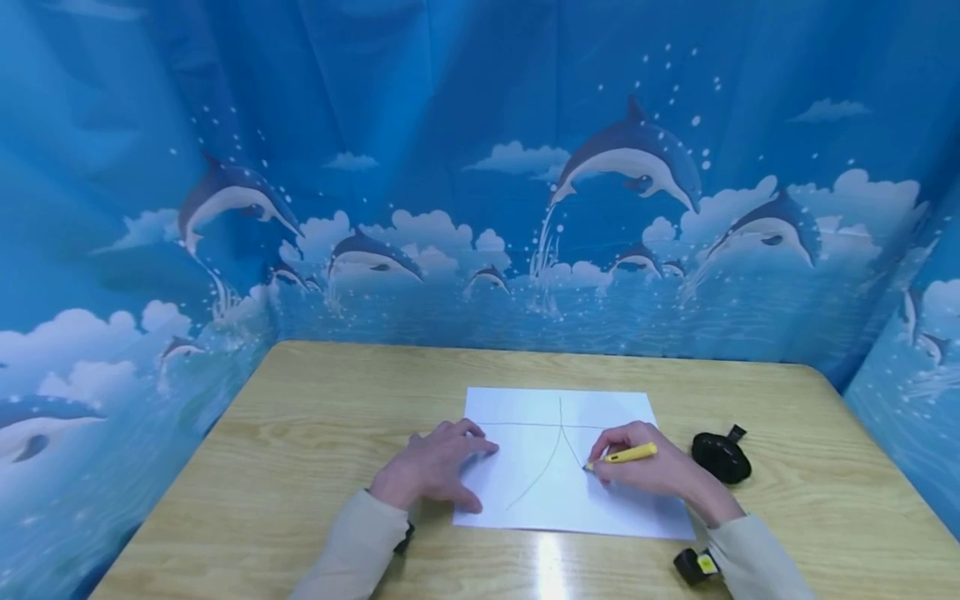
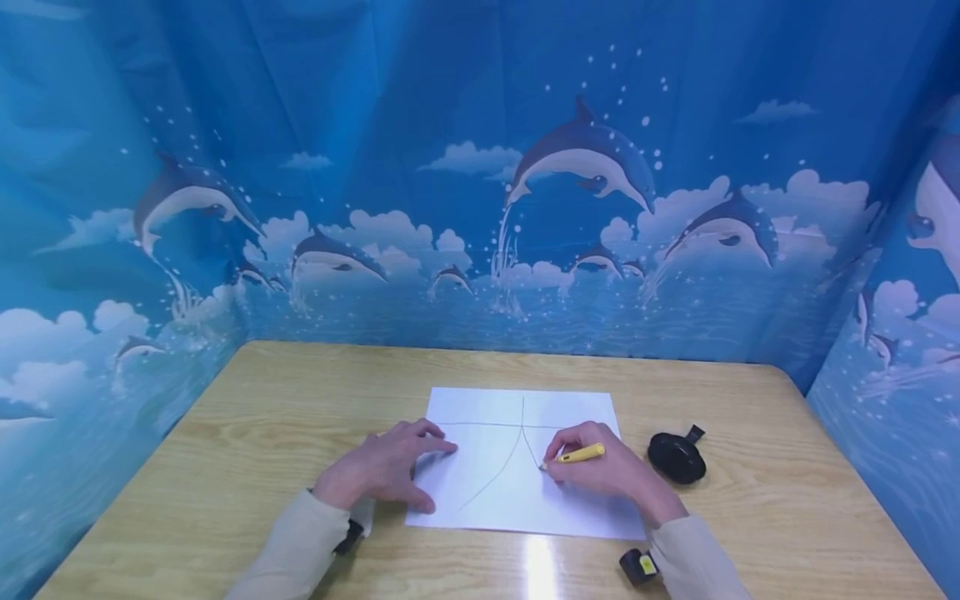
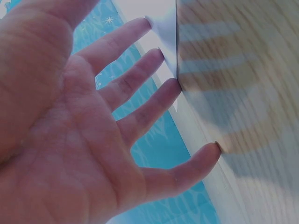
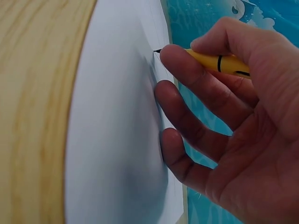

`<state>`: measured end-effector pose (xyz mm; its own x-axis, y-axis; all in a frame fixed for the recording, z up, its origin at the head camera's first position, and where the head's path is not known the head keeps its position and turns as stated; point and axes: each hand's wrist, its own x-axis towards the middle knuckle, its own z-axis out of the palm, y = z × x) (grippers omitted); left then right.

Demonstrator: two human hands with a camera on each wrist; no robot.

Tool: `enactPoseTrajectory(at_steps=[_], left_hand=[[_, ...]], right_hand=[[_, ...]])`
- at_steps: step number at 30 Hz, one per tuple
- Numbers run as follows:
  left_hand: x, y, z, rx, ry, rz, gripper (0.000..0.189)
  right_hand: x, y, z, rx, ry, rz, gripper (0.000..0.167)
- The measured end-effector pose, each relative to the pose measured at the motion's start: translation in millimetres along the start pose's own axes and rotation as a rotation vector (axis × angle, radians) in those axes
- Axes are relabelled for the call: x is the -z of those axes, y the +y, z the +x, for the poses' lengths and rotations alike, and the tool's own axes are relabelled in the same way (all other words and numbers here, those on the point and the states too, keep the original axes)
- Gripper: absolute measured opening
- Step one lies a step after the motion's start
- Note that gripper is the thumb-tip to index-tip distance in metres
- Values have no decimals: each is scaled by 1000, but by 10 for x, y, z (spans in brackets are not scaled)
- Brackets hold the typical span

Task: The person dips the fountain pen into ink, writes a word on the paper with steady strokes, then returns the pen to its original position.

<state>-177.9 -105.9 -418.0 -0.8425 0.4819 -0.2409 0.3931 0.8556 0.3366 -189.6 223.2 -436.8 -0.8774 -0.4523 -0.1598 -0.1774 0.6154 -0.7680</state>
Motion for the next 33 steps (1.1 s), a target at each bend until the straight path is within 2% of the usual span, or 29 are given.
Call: enactPoseTrajectory(at_steps=[7,16,33], left_hand=[[-12,1,-6,-7,7,2,78],[-9,2,-19,-7,1,2,78],[8,2,-10,9,-10,6,78]], right_hand=[[-5,12,-29,-11,-12,11,14],[1,36,-84,33,-44,41,12],[47,60,-191,45,-104,36,9]])
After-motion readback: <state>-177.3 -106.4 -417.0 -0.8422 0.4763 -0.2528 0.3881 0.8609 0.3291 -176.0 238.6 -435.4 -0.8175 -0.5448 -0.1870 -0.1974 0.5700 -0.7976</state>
